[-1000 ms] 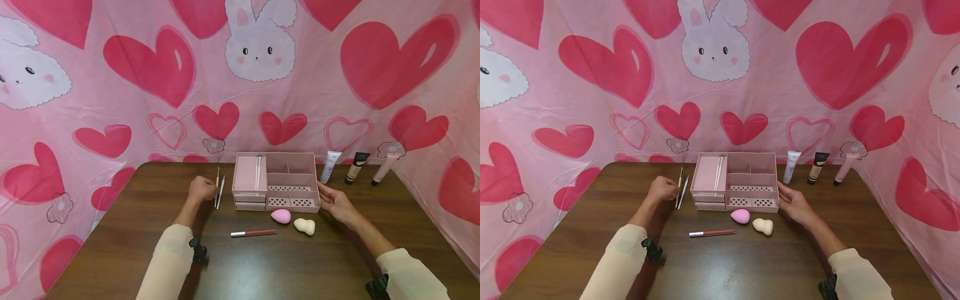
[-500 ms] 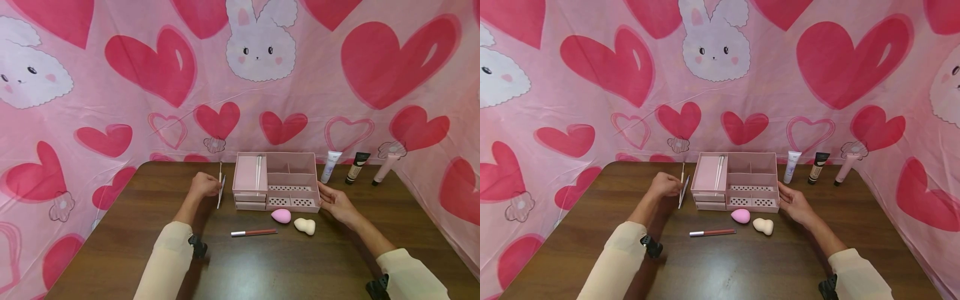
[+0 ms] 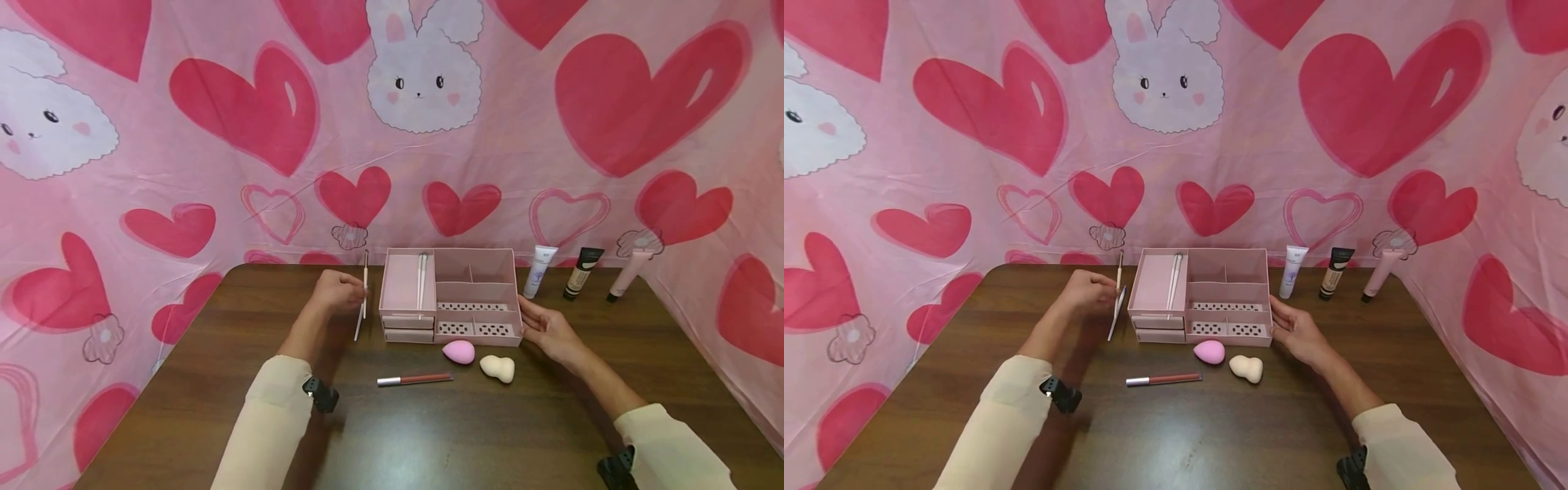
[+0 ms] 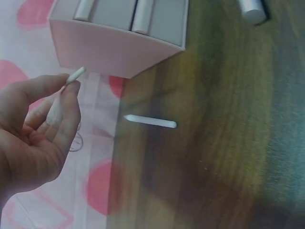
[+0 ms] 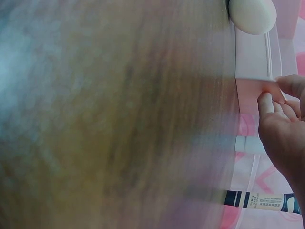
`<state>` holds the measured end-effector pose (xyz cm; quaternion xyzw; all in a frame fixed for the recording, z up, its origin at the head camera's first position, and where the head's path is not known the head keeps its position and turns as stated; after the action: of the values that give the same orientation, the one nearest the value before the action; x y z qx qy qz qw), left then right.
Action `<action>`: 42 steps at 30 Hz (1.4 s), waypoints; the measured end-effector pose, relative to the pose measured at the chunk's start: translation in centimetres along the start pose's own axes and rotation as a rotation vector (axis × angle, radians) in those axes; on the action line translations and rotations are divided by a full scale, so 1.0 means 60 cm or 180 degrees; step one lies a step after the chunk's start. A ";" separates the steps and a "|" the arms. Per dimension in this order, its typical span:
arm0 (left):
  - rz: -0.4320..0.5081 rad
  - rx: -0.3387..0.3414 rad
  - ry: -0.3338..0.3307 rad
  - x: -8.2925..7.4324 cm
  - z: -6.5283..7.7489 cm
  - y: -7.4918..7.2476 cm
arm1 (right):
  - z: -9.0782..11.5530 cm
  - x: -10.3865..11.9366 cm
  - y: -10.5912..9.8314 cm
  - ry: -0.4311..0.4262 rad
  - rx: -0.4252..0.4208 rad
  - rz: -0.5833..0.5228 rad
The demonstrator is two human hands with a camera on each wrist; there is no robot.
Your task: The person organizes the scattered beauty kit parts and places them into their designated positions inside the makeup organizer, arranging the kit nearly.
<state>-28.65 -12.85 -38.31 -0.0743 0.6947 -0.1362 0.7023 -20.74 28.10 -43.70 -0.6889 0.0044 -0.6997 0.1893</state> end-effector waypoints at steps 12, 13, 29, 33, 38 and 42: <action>0.0098 0.0166 0.0083 -0.036 0.001 -0.001 | -0.004 -0.001 0.004 -0.0024 0.0043 -0.0089; 0.0112 0.0171 0.0070 -0.038 0.001 0.000 | -0.005 0.000 0.004 -0.0021 0.0045 -0.0088; 0.0084 0.0380 0.0145 -0.091 -0.001 0.036 | -0.003 0.000 0.003 -0.0102 0.0068 -0.0108; 0.0088 0.0412 0.0167 -0.097 -0.002 0.051 | -0.002 0.000 0.003 -0.0122 0.0081 -0.0138; 0.0064 0.0385 0.0167 -0.102 -0.003 0.065 | -0.002 0.001 0.004 -0.0074 0.0063 -0.0115; -0.0079 0.0354 0.0172 -0.103 -0.005 0.073 | -0.002 0.000 0.002 -0.0057 0.0038 -0.0087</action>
<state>-28.52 -6.81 -33.70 -0.0401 0.7038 -0.1852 0.6847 -20.81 27.95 -43.75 -0.6940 -0.0108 -0.6960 0.1838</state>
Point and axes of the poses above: each hand's wrist, its own z-axis away from the middle knuckle, its own y-axis out of the palm, x = y × z, the point moved 2 cm from there along -z, towards the middle knuckle, and after that the axes turned 10 degrees about y, right-handed, at the moved point
